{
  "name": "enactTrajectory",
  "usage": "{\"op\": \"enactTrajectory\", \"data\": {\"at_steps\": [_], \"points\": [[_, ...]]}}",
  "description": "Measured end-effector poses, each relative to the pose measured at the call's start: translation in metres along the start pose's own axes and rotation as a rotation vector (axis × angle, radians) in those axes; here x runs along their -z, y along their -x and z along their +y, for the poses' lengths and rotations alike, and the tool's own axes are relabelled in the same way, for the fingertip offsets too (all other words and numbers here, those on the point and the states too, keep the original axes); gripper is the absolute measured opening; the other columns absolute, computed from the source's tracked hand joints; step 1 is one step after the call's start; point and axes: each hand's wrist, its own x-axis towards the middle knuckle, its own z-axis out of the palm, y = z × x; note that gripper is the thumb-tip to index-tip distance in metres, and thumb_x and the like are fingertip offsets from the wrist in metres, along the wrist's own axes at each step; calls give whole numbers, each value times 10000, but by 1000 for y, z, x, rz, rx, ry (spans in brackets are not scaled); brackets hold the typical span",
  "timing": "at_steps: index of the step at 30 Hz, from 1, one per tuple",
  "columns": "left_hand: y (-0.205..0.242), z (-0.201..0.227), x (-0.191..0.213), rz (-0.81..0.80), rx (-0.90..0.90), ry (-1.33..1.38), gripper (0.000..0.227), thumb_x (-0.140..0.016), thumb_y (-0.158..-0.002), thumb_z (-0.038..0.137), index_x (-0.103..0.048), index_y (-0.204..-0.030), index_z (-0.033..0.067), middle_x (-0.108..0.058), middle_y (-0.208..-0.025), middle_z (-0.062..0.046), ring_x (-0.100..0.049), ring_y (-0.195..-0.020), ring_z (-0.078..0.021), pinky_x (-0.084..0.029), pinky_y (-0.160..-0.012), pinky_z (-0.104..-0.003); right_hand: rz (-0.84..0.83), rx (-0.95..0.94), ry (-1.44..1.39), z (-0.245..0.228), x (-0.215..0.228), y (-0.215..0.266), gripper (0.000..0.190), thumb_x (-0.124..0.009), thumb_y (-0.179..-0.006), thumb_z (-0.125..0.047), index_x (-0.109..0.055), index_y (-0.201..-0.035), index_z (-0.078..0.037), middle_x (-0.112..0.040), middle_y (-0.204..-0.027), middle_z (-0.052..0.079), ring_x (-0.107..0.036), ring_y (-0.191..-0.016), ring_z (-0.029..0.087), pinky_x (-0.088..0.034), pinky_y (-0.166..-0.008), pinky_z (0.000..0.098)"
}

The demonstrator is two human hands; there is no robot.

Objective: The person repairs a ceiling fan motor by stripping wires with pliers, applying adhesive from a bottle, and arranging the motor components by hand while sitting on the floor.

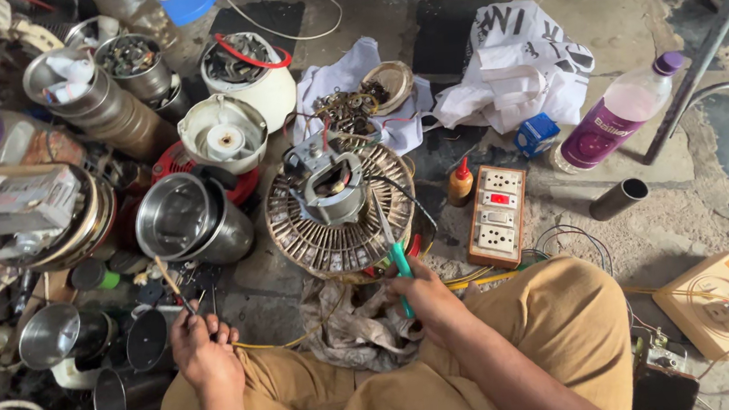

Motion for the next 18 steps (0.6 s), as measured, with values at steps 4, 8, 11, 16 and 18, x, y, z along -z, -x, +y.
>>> {"op": "enactTrajectory", "data": {"at_steps": [4, 8, 11, 16, 18], "points": [[-2, -3, -3, -21, -25, 10, 188, -476, -1088, 167, -531, -1266, 151, -481, -808, 4, -412, -622, -110, -409, -597, -323, 8, 134, 141, 2, 10, 3, 257, -607, -833, -56, -636, -1088, -58, -613, -857, 35, -530, -762, 124, -420, -651, 293], [-4, -4, -4, 1, -22, -29, 204, -471, -1077, 154, -541, -1269, 150, -497, -814, -5, -419, -630, -110, -405, -595, -322, 34, 191, 277, -11, 6, 9, 279, -658, -831, -109, -657, -1100, -37, -634, -862, 44, -555, -785, 129, -458, -685, 289], [-3, -5, -3, 5, -25, -21, 194, -471, -1082, 157, -541, -1262, 158, -498, -812, -5, -414, -624, -108, -402, -591, -319, 81, 139, 412, -32, 6, 10, 401, -661, -810, -131, -643, -1206, -69, -672, -872, 55, -605, -790, 144, -494, -695, 293], [-3, -4, -5, -1, -32, -26, 176, -473, -1089, 151, -539, -1252, 155, -496, -810, -3, -421, -633, -105, -401, -596, -312, 51, 163, 427, -60, 9, -15, 516, -665, -802, -163, -650, -1315, -111, -684, -899, 14, -588, -776, 119, -481, -691, 269], [-1, -1, -8, 11, -23, -26, 174, -475, -1093, 163, -548, -1250, 157, -498, -807, 0, -415, -619, -105, -408, -591, -310, 12, 177, 460, -65, 12, -23, 474, -664, -815, -174, -690, -1282, -100, -660, -861, 29, -571, -758, 123, -473, -678, 280]]}}
